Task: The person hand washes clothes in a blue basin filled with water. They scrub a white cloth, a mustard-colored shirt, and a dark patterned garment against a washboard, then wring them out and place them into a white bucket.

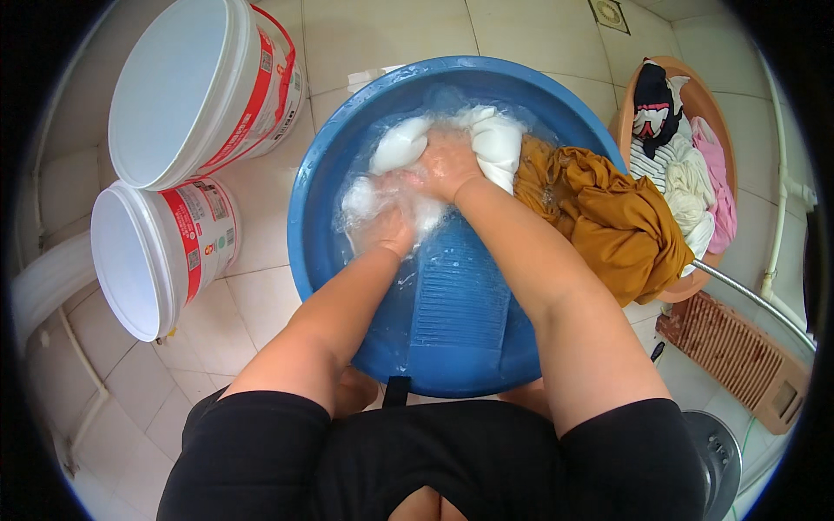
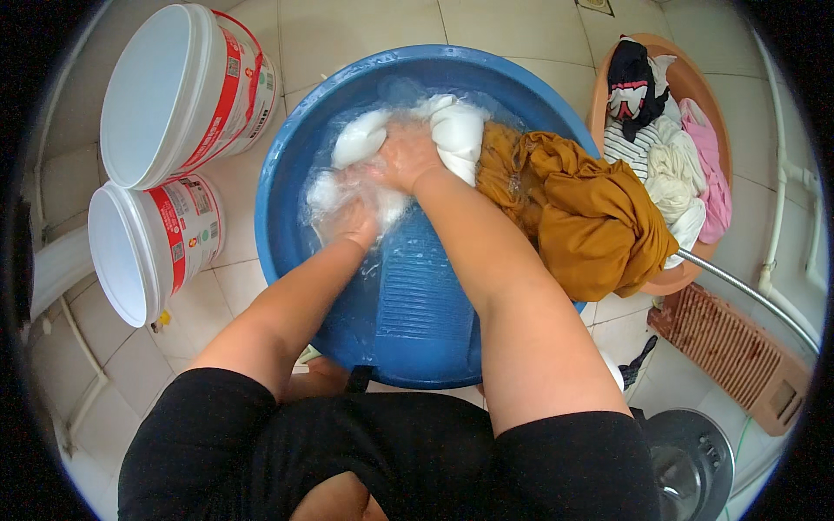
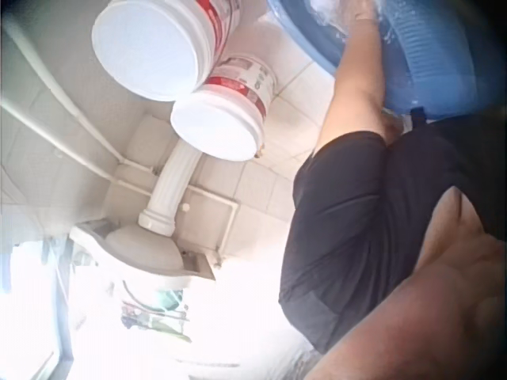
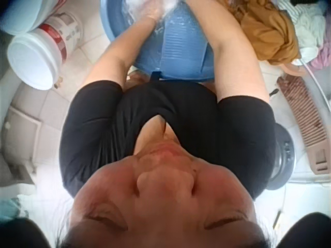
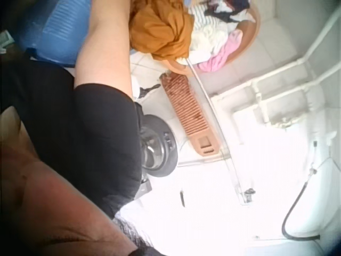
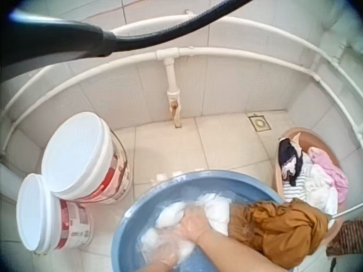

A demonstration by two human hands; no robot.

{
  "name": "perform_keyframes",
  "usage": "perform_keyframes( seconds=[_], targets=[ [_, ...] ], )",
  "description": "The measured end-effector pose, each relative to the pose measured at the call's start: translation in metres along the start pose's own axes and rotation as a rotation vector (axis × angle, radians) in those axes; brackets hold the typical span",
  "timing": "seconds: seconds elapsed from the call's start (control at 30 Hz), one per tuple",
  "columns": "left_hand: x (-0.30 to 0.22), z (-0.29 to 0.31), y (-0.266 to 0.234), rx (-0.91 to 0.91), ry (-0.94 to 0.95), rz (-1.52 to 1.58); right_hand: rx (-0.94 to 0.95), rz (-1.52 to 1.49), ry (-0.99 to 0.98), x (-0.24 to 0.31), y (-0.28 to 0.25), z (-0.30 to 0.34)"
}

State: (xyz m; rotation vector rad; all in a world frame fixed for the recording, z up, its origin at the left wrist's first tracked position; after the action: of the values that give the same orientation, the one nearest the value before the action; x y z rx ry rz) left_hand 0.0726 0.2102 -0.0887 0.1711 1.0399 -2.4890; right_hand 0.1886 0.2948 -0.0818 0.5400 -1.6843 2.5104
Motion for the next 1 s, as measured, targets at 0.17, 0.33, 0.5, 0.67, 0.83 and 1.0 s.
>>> perform_keyframes(
  seconds=[0.17,0.33,0.5,0.67,0.83,1.0],
  targets=[
    [-0.002,-0.010,-0.015,0.250,0.168,-0.406,0.136,-0.011,-0.126,-0.009,0.001,-0.013],
    [-0.003,-0.014,-0.008,-0.068,0.340,-0.215,-0.081,-0.393,0.175,-0.020,0.019,-0.004],
    [-0.011,0.004,-0.026,-0.415,0.472,-0.373,0.009,-0.008,0.019,0.000,-0.015,0.011],
    [-0.004,0.019,-0.065,-0.879,0.896,-0.231,0.112,-0.757,0.267,-0.014,-0.008,0.060],
    [-0.024,0.018,-0.039,-0.045,0.876,0.552,0.572,-2.008,0.365,-0.009,-0.024,0.168],
    [-0.034,0.048,0.002,-0.278,0.935,-0.091,-0.404,-0.366,0.305,-0.074,-0.019,0.186]
  ],
)
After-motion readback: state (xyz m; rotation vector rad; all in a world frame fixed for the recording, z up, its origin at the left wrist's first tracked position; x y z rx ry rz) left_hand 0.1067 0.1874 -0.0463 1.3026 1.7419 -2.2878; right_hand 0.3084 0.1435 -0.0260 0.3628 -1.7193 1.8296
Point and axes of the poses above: each hand's wrist, its own z-axis away from the middle knuckle, its own y-axis out of the palm, x = y × z, the point moved 2 cm from there along -z, towards the middle knuckle, and after that the axes turned 3 degrees about y, right-handed, at the moved point
